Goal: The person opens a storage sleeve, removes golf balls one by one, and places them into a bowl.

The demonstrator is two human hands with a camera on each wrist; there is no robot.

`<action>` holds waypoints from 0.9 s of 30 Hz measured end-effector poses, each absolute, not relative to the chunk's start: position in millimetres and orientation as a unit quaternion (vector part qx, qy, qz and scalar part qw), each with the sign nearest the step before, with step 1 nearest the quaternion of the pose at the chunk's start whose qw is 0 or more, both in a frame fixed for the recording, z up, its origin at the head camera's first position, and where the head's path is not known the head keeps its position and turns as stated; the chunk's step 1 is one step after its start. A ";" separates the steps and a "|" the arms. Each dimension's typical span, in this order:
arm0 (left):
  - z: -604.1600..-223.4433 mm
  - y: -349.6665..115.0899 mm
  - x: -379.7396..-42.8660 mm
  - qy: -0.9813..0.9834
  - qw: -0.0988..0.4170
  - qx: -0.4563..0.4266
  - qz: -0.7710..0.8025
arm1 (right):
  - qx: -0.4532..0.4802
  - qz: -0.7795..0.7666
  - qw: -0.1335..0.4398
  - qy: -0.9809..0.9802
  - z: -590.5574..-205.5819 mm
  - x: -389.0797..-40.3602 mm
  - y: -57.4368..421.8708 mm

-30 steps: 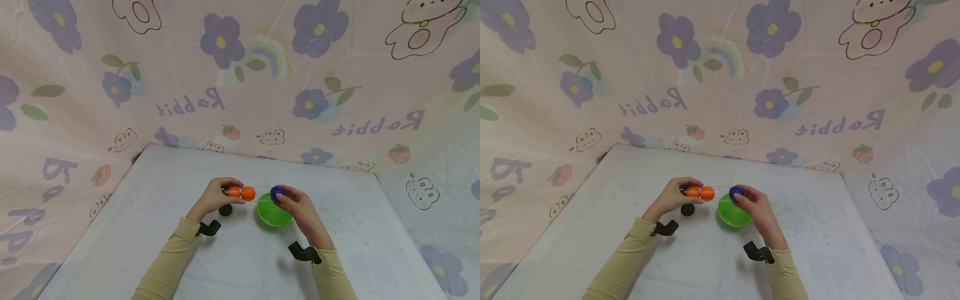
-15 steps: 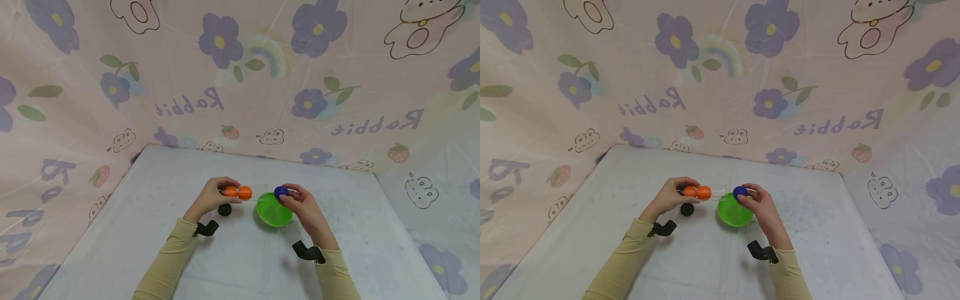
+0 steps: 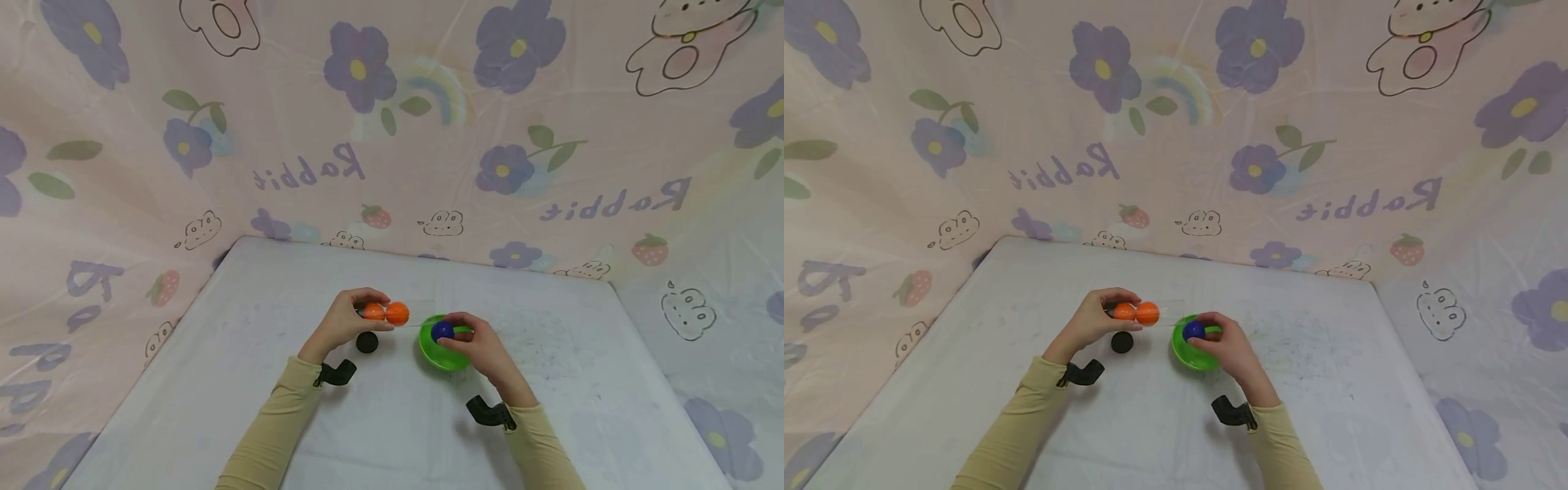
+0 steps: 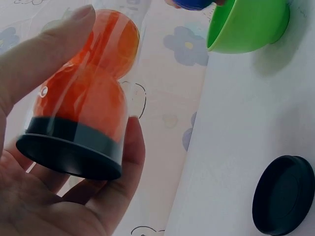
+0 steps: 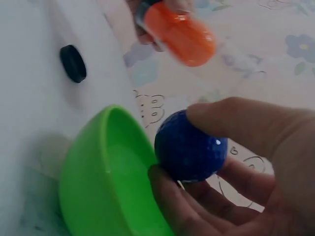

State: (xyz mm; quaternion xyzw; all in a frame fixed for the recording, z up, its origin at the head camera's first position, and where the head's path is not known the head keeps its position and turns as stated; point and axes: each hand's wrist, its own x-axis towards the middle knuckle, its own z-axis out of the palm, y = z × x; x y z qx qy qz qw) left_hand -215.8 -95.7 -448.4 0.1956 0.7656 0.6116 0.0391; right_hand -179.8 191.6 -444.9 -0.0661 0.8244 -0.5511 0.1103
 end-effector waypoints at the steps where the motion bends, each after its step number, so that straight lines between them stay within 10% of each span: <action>1: -448.3 -95.8 -215.8 0.765 0.038 0.195 0.612 | -0.070 -0.545 0.111 0.828 -445.8 -179.7 189.9; 27: -448.5 -90.9 -215.5 0.764 0.044 0.184 0.617 | -0.117 -0.442 0.088 0.885 -461.1 -184.8 178.4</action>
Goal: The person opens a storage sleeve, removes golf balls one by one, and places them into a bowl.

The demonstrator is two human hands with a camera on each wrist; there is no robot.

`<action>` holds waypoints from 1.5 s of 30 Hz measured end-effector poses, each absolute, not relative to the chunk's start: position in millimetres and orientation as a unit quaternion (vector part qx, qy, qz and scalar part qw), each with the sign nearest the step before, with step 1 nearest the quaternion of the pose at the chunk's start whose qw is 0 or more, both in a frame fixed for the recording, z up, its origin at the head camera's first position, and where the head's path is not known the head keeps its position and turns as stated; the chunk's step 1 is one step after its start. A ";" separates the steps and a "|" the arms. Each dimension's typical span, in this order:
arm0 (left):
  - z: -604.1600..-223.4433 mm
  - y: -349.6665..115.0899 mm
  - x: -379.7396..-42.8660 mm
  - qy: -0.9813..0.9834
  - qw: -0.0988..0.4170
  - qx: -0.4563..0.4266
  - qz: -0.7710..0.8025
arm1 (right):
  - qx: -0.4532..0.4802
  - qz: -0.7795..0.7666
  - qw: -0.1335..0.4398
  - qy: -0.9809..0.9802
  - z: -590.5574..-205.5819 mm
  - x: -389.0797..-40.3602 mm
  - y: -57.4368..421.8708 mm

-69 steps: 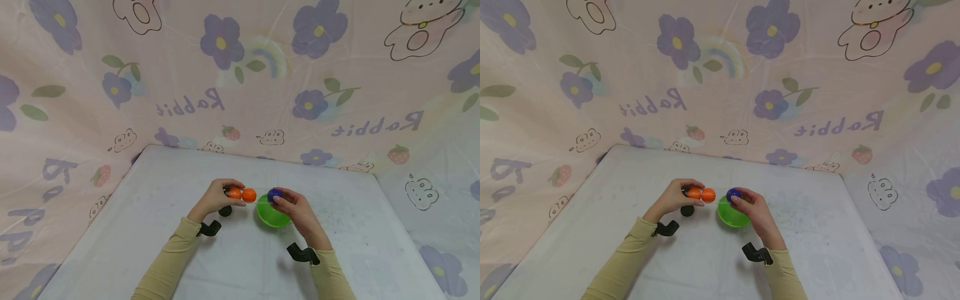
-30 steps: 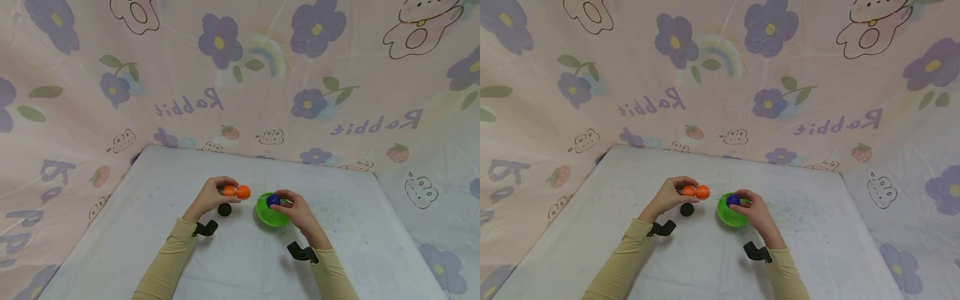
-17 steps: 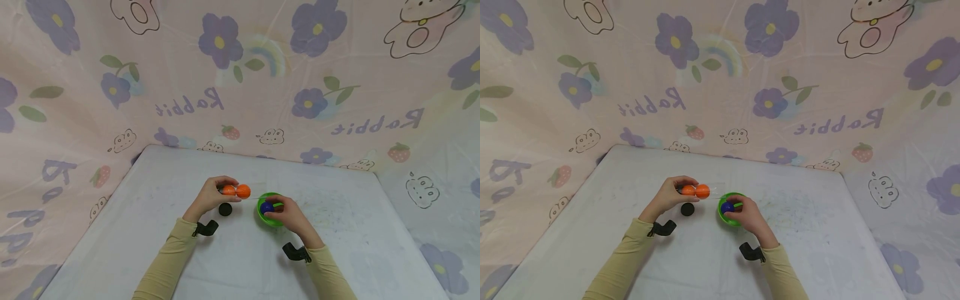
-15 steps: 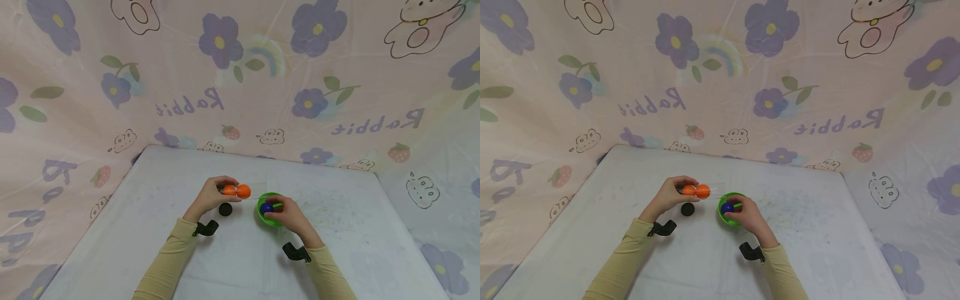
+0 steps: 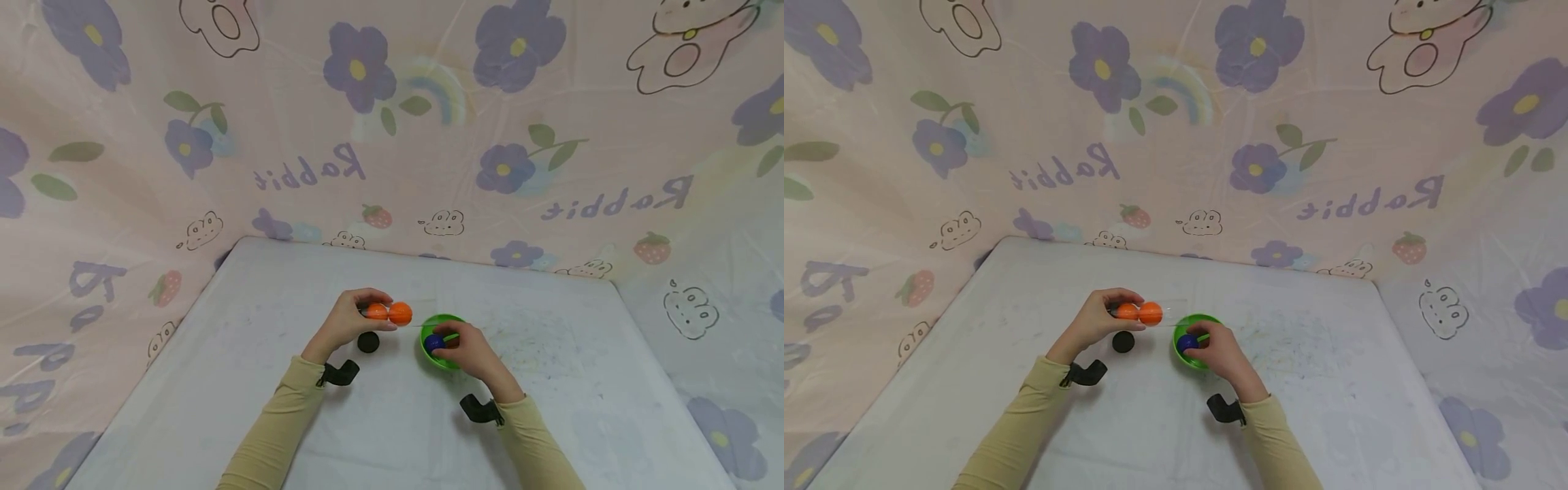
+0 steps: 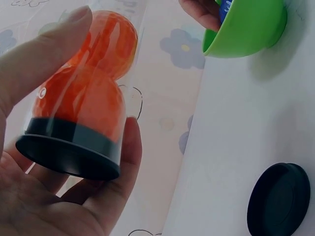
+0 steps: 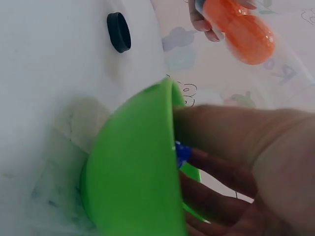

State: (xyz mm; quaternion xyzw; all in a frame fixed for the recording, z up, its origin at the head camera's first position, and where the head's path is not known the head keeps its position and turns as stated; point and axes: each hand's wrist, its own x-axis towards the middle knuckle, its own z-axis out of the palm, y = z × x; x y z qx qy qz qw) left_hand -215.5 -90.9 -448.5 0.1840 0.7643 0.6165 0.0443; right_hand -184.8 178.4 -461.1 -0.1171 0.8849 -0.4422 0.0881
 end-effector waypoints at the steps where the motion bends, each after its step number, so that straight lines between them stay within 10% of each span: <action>1: -448.7 -90.5 -215.3 0.764 0.045 0.183 0.617 | -0.120 -0.442 0.084 0.885 -460.4 -184.3 178.9; 45: -445.0 -80.9 -218.9 0.762 0.056 0.194 0.615 | -0.075 -0.649 0.100 0.750 -424.1 -175.4 189.4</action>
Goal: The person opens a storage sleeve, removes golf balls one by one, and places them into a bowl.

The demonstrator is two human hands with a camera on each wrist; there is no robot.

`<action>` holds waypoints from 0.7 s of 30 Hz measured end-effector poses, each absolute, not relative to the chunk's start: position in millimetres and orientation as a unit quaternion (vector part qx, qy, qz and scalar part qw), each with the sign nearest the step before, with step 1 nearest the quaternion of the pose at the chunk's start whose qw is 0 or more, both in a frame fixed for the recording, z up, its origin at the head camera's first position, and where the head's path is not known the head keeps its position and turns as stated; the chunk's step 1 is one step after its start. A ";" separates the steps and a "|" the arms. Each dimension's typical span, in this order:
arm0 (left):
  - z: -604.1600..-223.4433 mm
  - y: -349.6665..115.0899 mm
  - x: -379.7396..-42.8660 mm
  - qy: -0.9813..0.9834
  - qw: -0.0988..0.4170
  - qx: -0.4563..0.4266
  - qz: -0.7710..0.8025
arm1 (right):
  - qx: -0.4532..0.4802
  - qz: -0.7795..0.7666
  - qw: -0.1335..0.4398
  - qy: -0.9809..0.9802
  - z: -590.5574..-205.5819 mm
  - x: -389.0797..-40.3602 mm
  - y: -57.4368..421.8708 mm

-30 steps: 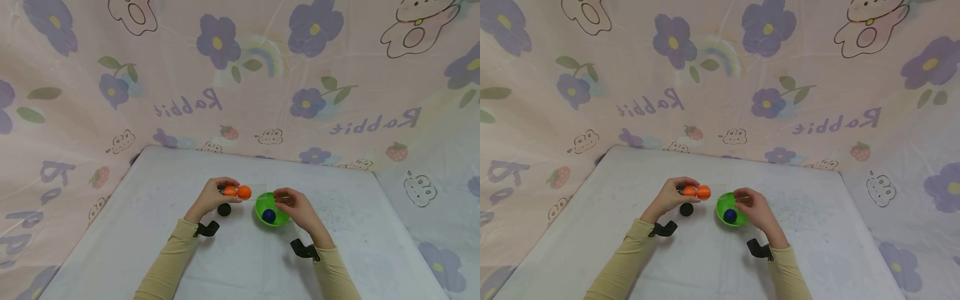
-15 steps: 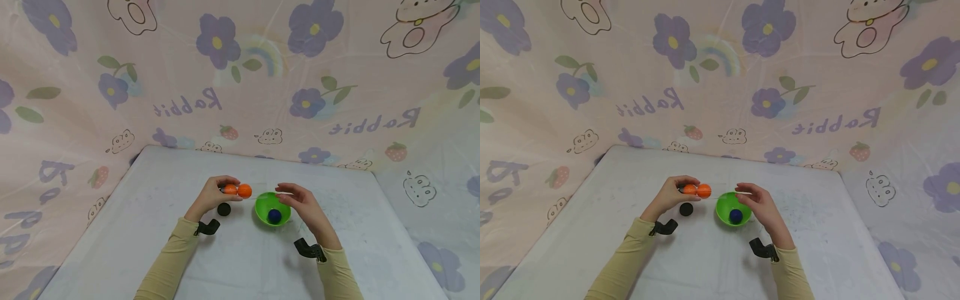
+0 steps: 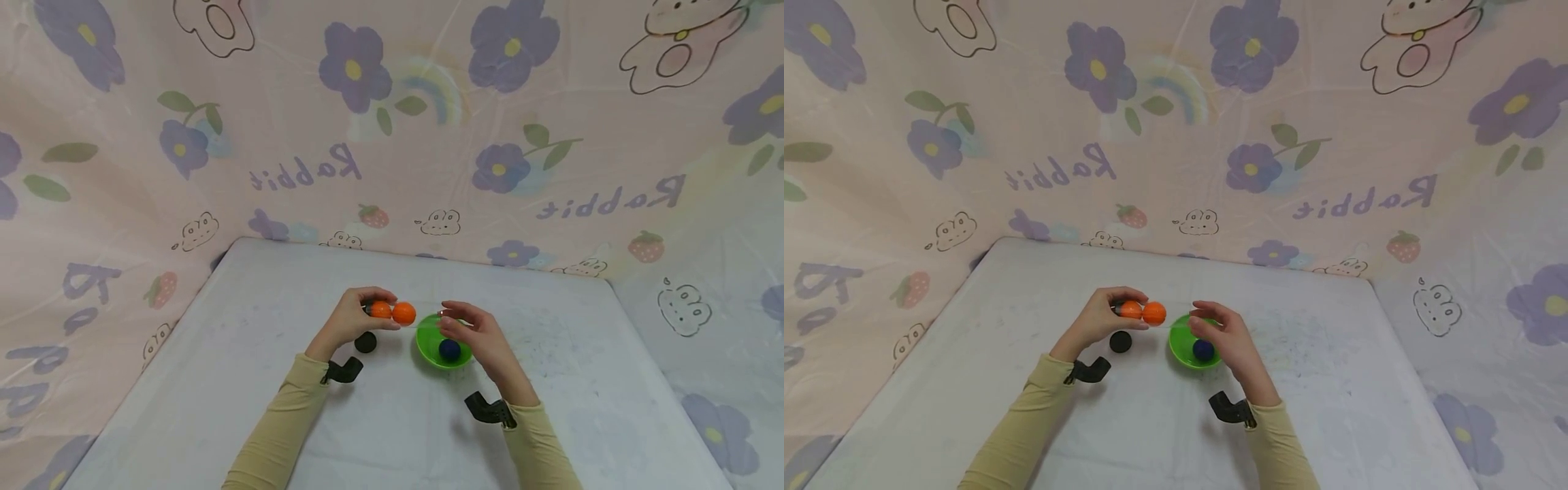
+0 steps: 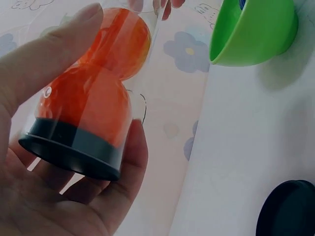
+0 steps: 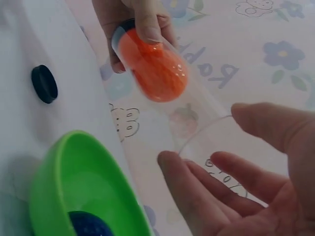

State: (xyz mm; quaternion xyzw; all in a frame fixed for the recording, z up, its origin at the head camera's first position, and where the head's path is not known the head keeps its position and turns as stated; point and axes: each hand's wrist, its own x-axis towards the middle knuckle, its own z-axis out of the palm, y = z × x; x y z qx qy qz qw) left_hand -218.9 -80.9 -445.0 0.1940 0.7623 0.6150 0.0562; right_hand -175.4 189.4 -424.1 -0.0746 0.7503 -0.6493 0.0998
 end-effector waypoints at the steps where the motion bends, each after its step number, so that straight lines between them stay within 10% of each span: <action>1: -445.6 -80.6 -218.6 0.764 0.057 0.194 0.612 | -0.072 -0.657 0.100 0.744 -425.4 -175.5 188.4; 21: -451.8 -75.6 -218.2 0.777 0.062 0.207 0.591 | -0.025 -0.656 0.093 0.748 -431.1 -173.5 184.2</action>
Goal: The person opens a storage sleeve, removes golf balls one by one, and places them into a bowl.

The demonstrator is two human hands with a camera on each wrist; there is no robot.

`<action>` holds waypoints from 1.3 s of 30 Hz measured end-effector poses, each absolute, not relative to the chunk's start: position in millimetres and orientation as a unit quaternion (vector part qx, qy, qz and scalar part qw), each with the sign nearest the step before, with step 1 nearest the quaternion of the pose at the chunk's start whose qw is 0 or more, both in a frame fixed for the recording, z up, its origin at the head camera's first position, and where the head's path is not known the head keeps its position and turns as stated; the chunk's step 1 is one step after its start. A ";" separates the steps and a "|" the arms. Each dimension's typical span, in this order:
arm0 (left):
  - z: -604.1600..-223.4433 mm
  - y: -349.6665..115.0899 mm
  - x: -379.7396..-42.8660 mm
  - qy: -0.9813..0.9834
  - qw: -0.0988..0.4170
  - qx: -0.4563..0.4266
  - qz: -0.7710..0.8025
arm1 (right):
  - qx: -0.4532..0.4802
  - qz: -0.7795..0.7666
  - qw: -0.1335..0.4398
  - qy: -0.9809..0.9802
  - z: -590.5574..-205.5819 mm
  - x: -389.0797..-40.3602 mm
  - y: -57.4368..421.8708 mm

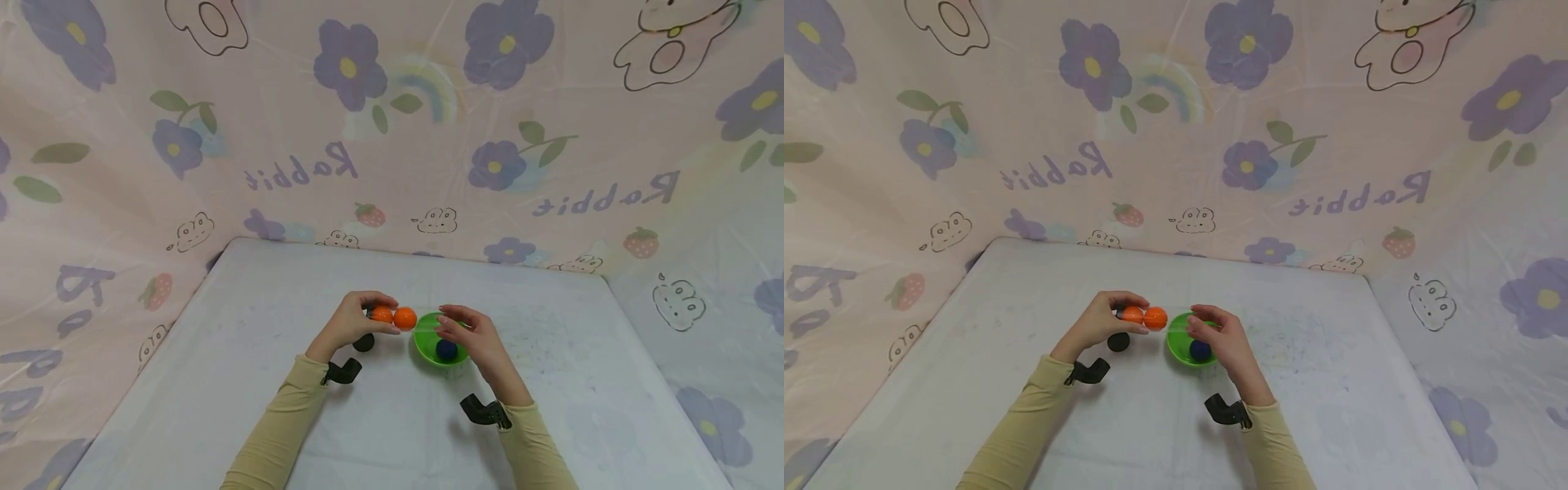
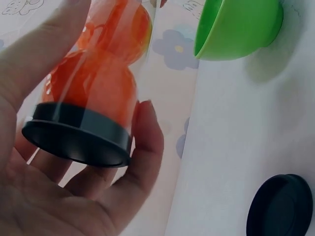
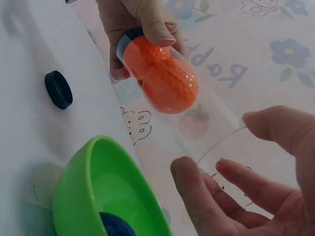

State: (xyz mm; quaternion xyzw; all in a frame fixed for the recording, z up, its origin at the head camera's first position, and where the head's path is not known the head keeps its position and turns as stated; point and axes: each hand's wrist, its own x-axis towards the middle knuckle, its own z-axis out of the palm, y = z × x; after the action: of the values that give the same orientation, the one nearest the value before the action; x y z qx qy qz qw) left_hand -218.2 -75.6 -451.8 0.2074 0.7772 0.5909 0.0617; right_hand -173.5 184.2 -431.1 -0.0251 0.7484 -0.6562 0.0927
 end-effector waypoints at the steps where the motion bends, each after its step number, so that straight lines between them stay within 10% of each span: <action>1: -451.4 -75.4 -218.2 0.778 0.062 0.209 0.590 | -0.025 -0.655 0.093 0.750 -431.3 -173.6 184.7; 39: -439.6 -81.1 -216.9 0.762 0.076 0.225 0.602 | -0.044 -0.706 0.122 0.697 -439.7 -169.0 187.4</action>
State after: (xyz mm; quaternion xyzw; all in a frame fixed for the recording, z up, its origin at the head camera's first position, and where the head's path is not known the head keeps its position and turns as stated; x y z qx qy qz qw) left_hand -216.9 -81.1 -439.6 0.2248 0.7624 0.6021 0.0756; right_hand -169.0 187.4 -439.7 -0.0441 0.6967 -0.7056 0.1219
